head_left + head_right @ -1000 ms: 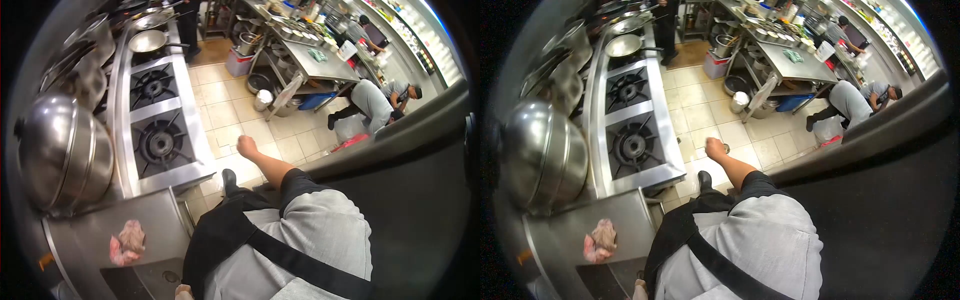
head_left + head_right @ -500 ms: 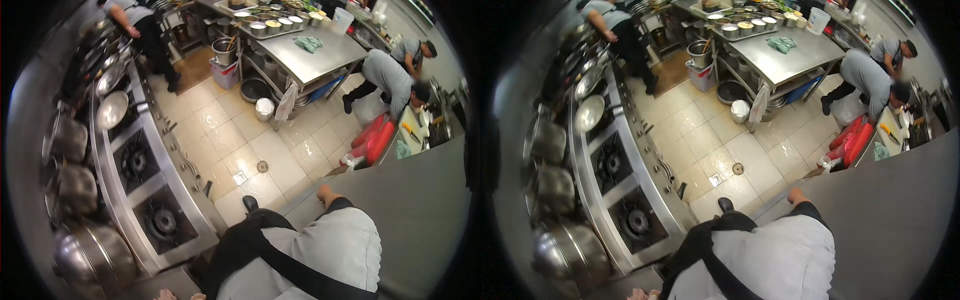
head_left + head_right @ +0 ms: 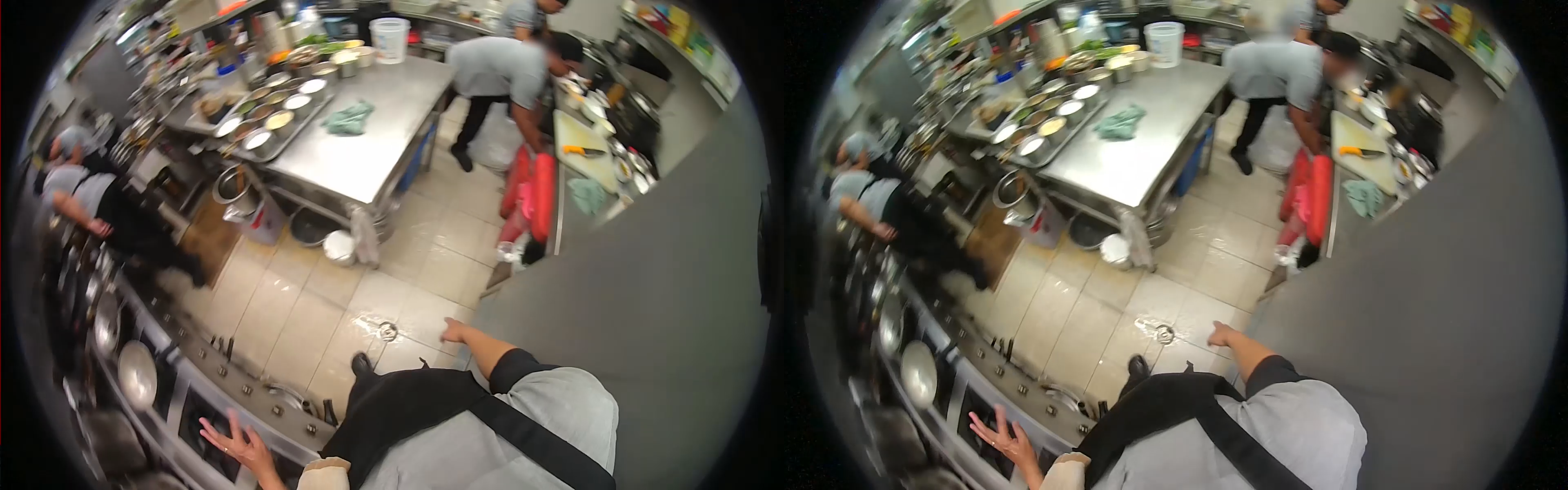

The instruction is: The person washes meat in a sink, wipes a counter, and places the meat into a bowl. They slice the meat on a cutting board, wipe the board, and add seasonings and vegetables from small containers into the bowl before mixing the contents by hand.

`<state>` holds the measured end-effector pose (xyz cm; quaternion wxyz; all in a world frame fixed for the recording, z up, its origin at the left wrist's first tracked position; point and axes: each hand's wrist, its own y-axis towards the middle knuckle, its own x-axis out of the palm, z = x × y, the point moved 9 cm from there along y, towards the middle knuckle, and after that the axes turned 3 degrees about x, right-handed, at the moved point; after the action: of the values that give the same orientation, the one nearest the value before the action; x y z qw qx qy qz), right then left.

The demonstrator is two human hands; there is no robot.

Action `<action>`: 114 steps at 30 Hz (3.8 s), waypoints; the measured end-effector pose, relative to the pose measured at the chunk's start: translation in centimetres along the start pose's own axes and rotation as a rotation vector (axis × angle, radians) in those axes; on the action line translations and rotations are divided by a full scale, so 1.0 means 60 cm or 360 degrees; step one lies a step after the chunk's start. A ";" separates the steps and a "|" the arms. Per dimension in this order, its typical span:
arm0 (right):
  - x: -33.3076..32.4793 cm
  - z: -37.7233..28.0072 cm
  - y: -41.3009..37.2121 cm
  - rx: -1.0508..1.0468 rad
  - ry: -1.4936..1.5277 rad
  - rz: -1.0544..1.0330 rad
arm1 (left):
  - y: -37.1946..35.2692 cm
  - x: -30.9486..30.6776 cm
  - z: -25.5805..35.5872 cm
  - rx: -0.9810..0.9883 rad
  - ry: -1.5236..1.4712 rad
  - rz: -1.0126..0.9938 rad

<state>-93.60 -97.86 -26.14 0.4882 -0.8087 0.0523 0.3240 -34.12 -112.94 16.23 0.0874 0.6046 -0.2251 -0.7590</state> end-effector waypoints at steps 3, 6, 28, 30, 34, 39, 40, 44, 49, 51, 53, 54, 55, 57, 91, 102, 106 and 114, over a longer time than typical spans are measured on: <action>-0.087 -0.031 0.038 -0.0091 0.0267 0.0181 | 0.078 0.098 0.036 0.0030 -0.0116 -0.0188; -0.154 -0.058 0.065 0.0000 0.0531 0.0253 | 0.168 0.192 0.072 0.0068 -0.0407 -0.0253; -1.021 -0.208 0.797 -0.0398 0.1595 0.0593 | 0.913 0.920 1.038 0.0456 -0.0607 -0.0812; -1.127 -0.264 0.889 -0.0325 0.1931 0.0488 | 0.874 0.914 1.080 0.0547 -0.0713 -0.1034; -1.296 -0.358 1.052 -0.0379 0.2105 0.0763 | 0.887 0.898 1.106 0.0405 -0.0571 -0.0875; -1.327 -0.402 1.177 -0.0271 0.1895 0.0682 | 0.903 0.927 1.109 0.0171 -0.0503 -0.1129; -1.325 -0.409 1.188 -0.0262 0.1854 0.0658 | 0.905 0.929 1.112 0.0158 -0.0494 -0.1153; -1.318 -0.422 1.220 -0.0266 0.1719 0.0595 | 0.911 0.936 1.109 0.0031 -0.0475 -0.1163; -1.311 -0.416 1.237 -0.0278 0.1595 0.0574 | 0.909 0.934 1.113 0.0085 -0.0477 -0.1113; -1.309 -0.416 1.241 -0.0289 0.1559 0.0571 | 0.909 0.930 1.113 0.0057 -0.0486 -0.1084; -1.305 -0.411 1.245 -0.0295 0.1532 0.0568 | 0.909 0.926 1.113 0.0052 -0.0485 -0.1053; -1.304 -0.411 1.245 -0.0296 0.1515 0.0568 | 0.907 0.927 1.109 -0.0006 -0.0504 -0.1017; -1.303 -0.410 1.247 -0.0299 0.1500 0.0569 | 0.907 0.929 1.105 -0.0057 -0.0526 -0.0979; -1.304 -0.408 1.249 -0.0305 0.1471 0.0572 | 0.921 0.937 1.088 -0.0194 -0.0469 -0.0875; -1.274 -0.228 0.947 -0.0670 0.1359 -0.0031 | 0.471 1.342 1.446 -0.2200 -0.2335 -0.1626; -1.258 -0.379 1.256 -0.0466 0.1250 0.0514 | 0.430 1.245 1.239 -0.1548 -0.1476 -0.1471; -1.269 -0.361 1.251 -0.0601 0.1064 0.0639 | 0.444 1.232 1.209 -0.1805 -0.1707 -0.1335; -1.311 -0.004 0.973 -0.0083 0.0946 0.0906 | 0.531 1.282 1.348 -0.1896 -0.1978 -0.1538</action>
<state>-178.61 -146.54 -24.91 0.3220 -0.8325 0.4044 0.1995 -135.48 -153.10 -23.52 -0.0756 -0.0174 0.4591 -0.8850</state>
